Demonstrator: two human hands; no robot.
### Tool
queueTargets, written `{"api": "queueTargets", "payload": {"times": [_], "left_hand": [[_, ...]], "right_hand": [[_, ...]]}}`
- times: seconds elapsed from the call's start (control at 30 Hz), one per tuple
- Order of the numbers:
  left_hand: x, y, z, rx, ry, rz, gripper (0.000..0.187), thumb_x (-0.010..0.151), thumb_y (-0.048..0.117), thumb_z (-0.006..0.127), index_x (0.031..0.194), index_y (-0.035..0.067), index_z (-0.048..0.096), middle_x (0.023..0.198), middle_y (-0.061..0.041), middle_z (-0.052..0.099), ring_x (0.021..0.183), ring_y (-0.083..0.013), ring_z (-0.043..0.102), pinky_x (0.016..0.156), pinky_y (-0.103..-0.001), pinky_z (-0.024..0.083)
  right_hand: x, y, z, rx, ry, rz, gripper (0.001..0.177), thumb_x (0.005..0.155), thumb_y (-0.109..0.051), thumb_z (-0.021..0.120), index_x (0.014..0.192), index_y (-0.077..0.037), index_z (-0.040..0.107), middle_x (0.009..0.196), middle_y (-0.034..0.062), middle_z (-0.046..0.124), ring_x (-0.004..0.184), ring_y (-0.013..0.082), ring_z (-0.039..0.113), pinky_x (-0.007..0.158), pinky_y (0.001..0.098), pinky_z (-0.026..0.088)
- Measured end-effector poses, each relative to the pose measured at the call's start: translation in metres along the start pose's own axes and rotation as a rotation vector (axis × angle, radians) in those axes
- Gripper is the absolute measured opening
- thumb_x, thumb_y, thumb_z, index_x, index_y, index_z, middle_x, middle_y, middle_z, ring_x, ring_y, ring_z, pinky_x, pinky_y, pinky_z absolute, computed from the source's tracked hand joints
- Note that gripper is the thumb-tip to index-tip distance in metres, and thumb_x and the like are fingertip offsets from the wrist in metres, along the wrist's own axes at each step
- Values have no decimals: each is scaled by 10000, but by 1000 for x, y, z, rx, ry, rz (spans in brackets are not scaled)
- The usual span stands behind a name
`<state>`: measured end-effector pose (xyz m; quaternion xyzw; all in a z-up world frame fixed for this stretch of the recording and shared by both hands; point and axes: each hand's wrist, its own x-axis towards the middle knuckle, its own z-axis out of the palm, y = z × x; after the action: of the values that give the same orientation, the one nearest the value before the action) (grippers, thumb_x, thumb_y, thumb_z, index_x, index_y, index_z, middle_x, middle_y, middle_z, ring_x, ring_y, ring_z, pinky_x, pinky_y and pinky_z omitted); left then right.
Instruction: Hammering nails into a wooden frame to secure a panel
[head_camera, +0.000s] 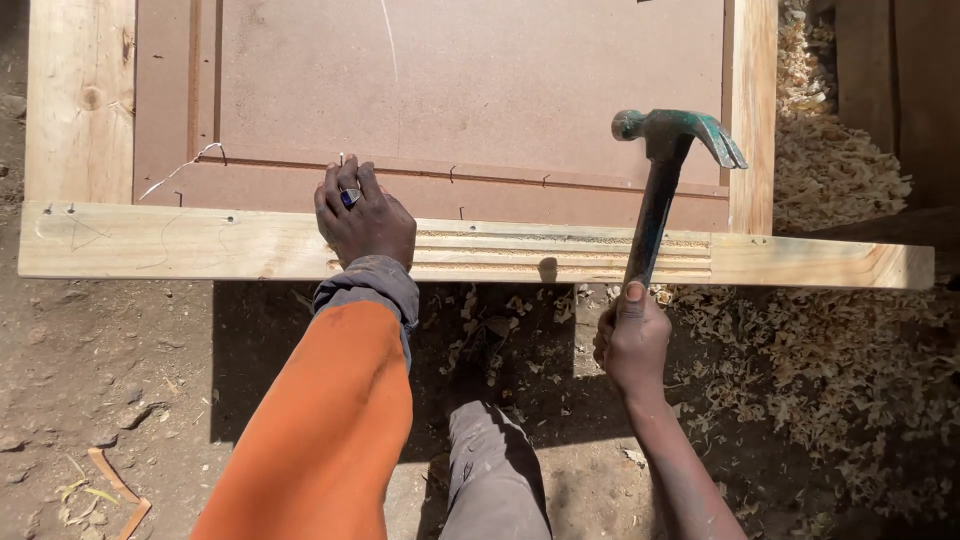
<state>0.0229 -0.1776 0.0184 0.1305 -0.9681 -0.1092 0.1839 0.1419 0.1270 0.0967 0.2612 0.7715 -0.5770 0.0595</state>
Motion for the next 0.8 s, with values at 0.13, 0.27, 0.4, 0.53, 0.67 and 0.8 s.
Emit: {"api": "queueTargets", "payload": {"times": [0.13,0.27,0.4,0.53,0.67,0.8], "left_hand": [[4,4,3,-26,-64,-4,295,1006,182,489,1295,122,482,1428,-92,440,1440,-315,295,1193,-495,213],[1,-7,-2,12,-45,-8,302,984,181,504,1280,125,492,1414,-93,461,1438,-313,321,1199,-495,205],[1,1,-1,-9,-28,19,282,993,169,503,1269,116,505,1401,-101,479,1425,-316,336,1187,-491,225],[3,0,11,-9,-35,3,294,998,199,505,1282,127,480,1426,-94,445,1437,-315,298,1190,-502,217],[-8,2,-3,-31,-47,-8,271,984,161,493,1252,119,500,1389,-98,471,1415,-319,327,1188,-494,220],[11,-2,3,-30,-27,9,286,988,173,507,1268,116,487,1399,-104,461,1428,-326,307,1186,-505,208]], "right_hand": [[49,53,3,-40,-61,80,607,1097,-479,459,675,-50,533,452,61,424,316,136,410,275,280,358],[-6,-27,10,104,-6,72,618,1101,-512,430,683,-61,495,467,47,391,308,141,372,239,289,322],[22,30,15,59,-6,4,552,1109,-481,391,730,-100,517,497,2,424,336,98,380,282,237,354],[50,11,0,33,-14,96,587,1095,-500,426,706,-67,494,484,7,356,327,102,318,272,272,258],[-9,-41,13,168,105,-36,593,1101,-517,417,715,-72,483,480,23,339,328,113,305,281,267,260],[28,30,30,19,40,-100,577,1100,-495,448,692,-95,530,511,42,454,409,150,403,386,305,355]]}}
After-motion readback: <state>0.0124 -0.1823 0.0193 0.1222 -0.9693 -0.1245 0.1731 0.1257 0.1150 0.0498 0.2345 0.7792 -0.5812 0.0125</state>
